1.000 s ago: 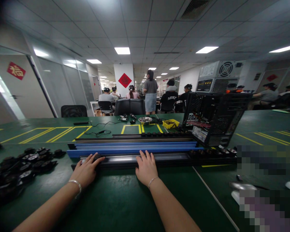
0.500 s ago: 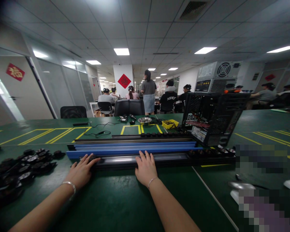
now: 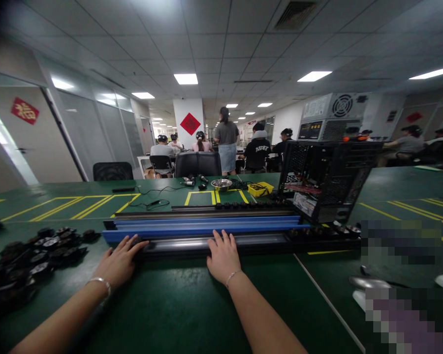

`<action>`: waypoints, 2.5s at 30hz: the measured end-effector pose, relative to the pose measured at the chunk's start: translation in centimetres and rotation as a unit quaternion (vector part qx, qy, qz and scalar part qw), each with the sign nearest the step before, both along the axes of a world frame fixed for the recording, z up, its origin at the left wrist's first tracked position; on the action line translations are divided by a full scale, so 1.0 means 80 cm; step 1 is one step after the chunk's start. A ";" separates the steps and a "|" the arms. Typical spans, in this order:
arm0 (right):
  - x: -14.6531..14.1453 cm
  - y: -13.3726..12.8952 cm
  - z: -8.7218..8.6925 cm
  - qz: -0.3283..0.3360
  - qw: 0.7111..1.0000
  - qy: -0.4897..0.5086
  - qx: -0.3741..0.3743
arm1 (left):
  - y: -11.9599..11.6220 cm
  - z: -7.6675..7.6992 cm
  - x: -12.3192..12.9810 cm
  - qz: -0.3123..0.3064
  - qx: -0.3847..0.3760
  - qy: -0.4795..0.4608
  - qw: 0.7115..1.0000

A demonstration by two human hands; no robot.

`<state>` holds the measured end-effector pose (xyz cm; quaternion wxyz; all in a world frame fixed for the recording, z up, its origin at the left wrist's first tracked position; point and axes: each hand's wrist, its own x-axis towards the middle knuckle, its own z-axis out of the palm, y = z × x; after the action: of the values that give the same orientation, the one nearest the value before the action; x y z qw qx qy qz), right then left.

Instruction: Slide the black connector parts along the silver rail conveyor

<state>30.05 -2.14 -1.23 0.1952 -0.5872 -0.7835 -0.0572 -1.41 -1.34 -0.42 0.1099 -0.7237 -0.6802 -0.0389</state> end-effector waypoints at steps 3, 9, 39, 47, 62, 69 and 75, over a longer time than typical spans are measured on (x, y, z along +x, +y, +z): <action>-0.001 0.000 0.000 0.001 1.000 0.001 0.004 | 0.000 0.002 -0.001 0.009 -0.010 0.000 1.000; -0.001 -0.001 0.003 0.001 1.000 0.000 0.000 | -0.001 0.004 -0.004 0.014 -0.021 -0.007 1.000; -0.002 -0.003 0.006 -0.002 1.000 0.001 -0.014 | 0.002 0.005 -0.025 0.035 -0.037 -0.010 0.999; -0.002 -0.002 0.004 0.000 1.000 0.002 -0.013 | -0.001 0.009 -0.029 0.038 -0.041 -0.034 0.998; -0.002 -0.002 0.004 -0.001 1.000 0.001 -0.011 | 0.002 0.011 -0.039 0.079 -0.082 -0.113 0.987; -0.002 -0.001 0.004 -0.002 1.000 0.001 -0.015 | 0.001 0.014 -0.047 0.088 -0.069 -0.109 0.988; -0.001 -0.002 0.005 -0.001 1.000 0.007 -0.015 | 0.000 0.016 -0.054 0.083 -0.064 -0.119 0.987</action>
<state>29.95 -2.27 -0.84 0.1919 -0.5908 -0.7825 -0.0418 -5.70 -1.35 0.86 -0.0158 -0.6607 -0.7471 -0.0717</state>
